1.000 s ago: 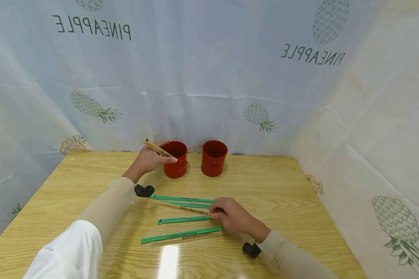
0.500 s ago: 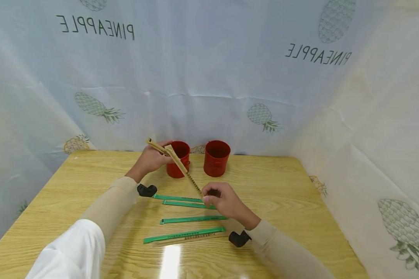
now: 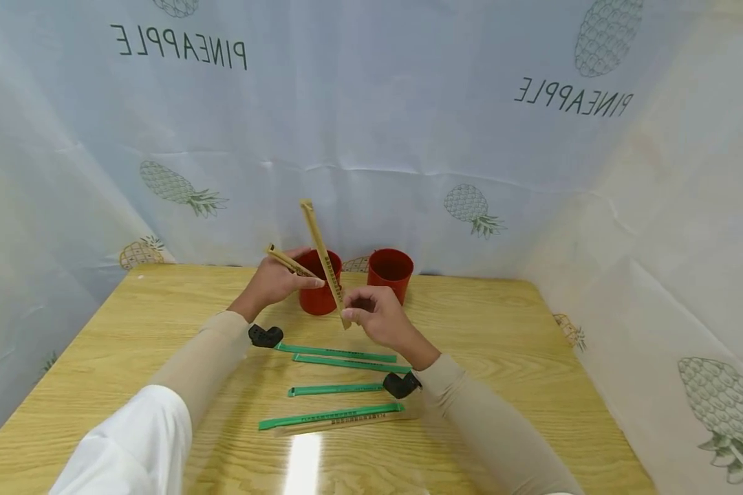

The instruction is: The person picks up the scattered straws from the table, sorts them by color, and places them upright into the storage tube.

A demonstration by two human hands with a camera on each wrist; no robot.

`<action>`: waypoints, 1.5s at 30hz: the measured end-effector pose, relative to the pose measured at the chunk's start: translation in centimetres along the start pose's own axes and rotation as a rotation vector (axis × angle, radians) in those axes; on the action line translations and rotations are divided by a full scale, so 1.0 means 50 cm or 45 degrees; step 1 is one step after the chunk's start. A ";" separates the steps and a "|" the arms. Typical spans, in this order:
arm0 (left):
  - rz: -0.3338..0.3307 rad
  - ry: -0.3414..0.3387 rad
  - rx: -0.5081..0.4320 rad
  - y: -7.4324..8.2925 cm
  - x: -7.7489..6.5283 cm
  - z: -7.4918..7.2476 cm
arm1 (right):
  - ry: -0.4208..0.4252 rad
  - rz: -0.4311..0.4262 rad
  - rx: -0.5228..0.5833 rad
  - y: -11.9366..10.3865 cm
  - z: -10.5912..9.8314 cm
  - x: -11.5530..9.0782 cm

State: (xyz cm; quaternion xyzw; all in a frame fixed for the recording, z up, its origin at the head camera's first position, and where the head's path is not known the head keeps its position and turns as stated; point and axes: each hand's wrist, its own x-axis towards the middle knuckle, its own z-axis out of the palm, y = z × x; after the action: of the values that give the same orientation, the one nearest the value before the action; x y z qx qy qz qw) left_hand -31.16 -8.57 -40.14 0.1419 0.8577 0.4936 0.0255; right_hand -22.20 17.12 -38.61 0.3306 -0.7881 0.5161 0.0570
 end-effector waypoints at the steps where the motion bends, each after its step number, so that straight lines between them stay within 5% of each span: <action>1: 0.002 0.003 -0.002 -0.001 0.000 0.000 | 0.003 0.005 -0.016 -0.001 0.001 0.012; 17: 0.081 0.029 -0.036 -0.003 0.004 0.006 | -0.039 0.079 -0.127 0.032 0.018 0.165; 31: 0.095 0.022 -0.036 0.001 -0.003 0.007 | -0.150 0.205 -0.578 0.062 0.042 0.238; 45: 0.059 0.004 -0.041 -0.004 0.000 0.004 | -0.278 0.352 -1.046 0.060 0.068 0.262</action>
State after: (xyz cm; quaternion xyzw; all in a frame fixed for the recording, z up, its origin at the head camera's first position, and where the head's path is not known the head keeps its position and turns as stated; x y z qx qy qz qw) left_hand -31.17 -8.48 -40.40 0.1604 0.8461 0.5081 0.0149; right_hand -33.24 8.93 -36.87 0.2245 -0.9659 0.1250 0.0305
